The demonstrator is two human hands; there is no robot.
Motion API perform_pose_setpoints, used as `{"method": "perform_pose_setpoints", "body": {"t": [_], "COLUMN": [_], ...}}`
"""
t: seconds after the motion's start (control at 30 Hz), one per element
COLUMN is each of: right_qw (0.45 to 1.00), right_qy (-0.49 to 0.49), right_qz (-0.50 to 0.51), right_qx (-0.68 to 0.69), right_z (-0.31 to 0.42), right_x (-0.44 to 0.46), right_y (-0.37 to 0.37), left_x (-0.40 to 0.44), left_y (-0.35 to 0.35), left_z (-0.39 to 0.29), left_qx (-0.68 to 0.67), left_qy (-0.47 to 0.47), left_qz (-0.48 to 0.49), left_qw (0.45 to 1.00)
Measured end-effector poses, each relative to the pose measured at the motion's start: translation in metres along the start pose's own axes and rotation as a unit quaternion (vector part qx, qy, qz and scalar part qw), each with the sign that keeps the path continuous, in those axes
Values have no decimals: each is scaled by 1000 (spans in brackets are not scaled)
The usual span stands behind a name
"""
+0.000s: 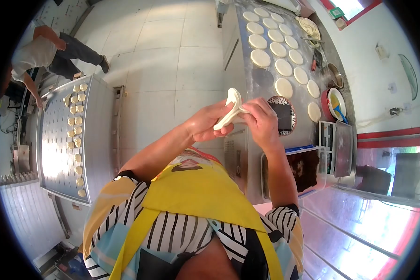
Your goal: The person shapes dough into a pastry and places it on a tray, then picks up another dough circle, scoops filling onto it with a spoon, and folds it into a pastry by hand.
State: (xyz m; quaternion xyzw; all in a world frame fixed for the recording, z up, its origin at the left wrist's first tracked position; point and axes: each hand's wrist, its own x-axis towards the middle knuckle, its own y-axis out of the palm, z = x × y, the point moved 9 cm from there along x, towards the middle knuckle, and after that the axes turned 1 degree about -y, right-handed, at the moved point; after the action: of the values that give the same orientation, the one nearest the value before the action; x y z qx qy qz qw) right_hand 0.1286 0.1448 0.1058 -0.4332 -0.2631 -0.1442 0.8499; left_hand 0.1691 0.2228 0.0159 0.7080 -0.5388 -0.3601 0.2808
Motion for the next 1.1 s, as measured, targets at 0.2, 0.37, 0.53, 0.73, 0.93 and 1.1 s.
{"method": "perform_pose_setpoints", "body": {"t": [0.2, 0.37, 0.53, 0.73, 0.93, 1.1], "right_qw": [992, 984, 983, 994, 996, 995], "right_qy": [-28, 19, -16, -6, 35, 0], "right_qz": [125, 164, 172, 84, -47, -68], "right_qx": [8, 60, 63, 64, 73, 76], "right_z": [11, 4, 7, 8, -3, 3], "right_x": [19, 26, 30, 40, 25, 20], "right_y": [16, 26, 39, 39, 37, 36], "left_x": [-3, -9, -14, -14, -19, -23], "left_y": [-11, -22, -32, -35, -29, -21], "left_z": [-8, -9, -8, -18, -21, -26], "left_qx": [58, -15, -71, -76, -86, -27], "left_qy": [-7, -10, -13, 18, 37, 37], "left_qz": [-40, -43, -43, -58, -65, -107], "left_qw": [997, 999, 996, 995, 994, 993]}}
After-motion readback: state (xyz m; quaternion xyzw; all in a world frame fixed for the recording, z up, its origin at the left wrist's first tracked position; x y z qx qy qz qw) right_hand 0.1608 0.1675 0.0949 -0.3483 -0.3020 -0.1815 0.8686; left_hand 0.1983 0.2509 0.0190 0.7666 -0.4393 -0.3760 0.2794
